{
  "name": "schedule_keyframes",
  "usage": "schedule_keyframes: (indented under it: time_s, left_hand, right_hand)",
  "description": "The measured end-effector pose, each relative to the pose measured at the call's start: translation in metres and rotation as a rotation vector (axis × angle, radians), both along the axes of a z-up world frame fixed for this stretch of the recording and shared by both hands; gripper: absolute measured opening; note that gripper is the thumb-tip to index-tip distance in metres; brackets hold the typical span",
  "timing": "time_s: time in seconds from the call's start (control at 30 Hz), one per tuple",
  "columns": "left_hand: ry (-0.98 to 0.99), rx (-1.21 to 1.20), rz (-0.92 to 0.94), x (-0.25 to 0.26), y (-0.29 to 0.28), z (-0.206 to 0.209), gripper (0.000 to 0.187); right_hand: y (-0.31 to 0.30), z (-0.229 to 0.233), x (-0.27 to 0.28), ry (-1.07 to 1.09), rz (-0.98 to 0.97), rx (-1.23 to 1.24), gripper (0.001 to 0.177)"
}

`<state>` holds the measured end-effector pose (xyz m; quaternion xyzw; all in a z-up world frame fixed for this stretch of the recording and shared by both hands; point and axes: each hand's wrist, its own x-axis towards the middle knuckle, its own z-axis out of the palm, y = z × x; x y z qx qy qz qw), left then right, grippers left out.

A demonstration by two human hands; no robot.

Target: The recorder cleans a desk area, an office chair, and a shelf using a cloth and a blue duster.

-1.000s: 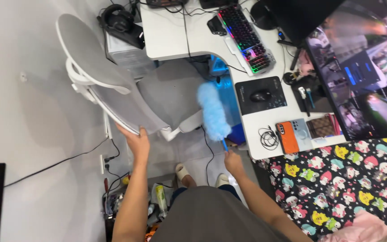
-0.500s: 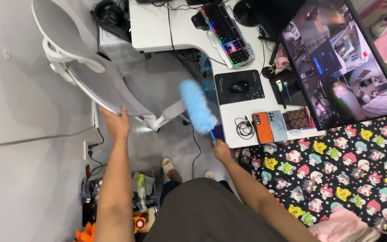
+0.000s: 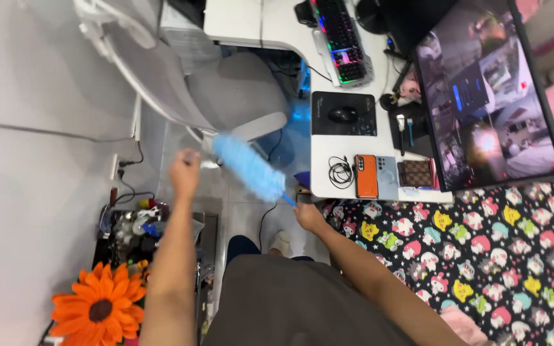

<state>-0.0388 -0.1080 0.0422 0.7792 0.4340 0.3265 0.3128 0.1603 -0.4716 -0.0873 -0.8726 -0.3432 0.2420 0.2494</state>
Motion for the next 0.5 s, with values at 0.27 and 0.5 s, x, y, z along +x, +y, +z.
schedule_keyframes:
  time_s: [0.27, 0.5]
  left_hand:
    - [0.214, -0.519, -0.265, -0.061, -0.145, -0.161, 0.038]
    - [0.009, -0.344, 0.139, -0.21, -0.212, -0.146, 0.056]
  right_hand:
    - [-0.047, -0.05, -0.017, -0.173, 0.54, -0.306, 0.038]
    - [-0.003, 0.083, -0.09, -0.118, 0.656, -0.194, 0.039]
